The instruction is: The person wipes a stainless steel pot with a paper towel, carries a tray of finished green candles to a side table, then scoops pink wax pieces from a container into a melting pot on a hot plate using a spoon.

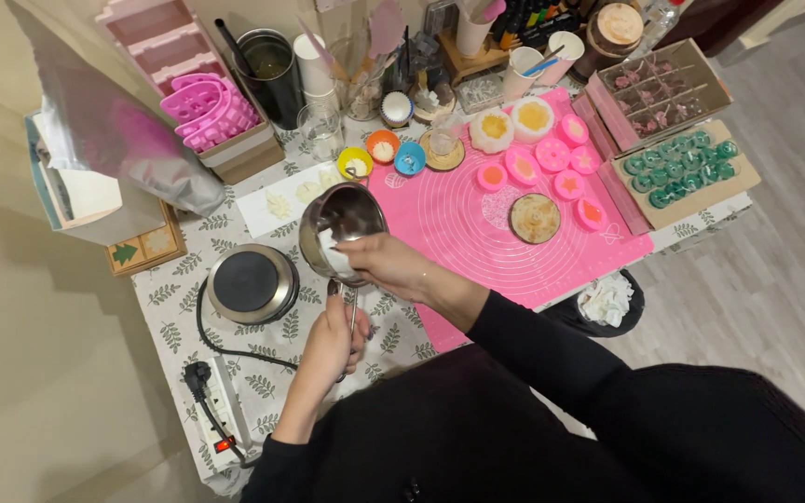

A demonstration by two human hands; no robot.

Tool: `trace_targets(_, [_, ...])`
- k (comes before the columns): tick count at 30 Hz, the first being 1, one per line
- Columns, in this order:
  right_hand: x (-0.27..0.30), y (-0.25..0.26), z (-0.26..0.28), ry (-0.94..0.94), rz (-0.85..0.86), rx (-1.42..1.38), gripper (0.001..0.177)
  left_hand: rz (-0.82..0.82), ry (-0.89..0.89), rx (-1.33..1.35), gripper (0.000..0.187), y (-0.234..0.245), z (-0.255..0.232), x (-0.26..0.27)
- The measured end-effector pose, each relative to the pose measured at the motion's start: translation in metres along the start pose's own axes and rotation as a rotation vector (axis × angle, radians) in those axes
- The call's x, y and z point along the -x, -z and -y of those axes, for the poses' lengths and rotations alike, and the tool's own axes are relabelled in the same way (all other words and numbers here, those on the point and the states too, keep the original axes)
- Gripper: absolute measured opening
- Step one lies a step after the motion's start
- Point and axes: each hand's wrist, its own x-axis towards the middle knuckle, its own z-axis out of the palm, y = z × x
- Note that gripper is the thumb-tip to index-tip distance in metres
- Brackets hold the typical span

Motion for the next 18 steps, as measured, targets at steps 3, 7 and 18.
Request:
trace_targets(3, [0.01, -0.017, 0.014, 0.029, -0.037, -0.05, 0.03, -0.01, 0.079, -0.102, 0.069, -0.009, -0.003, 0.002])
trace_targets(7, [0.023, -0.008, 0.001, 0.127, -0.023, 0.259, 0.032, 0.014, 0.055, -0.072, 0.07, 0.002, -0.011, -0.002])
trace_targets(18, [0.045, 0.07, 0.084, 0.955, 0.418, 2.311, 0.016, 0.312, 0.178, -0.183, 0.067, 0.017, -0.024, 0.005])
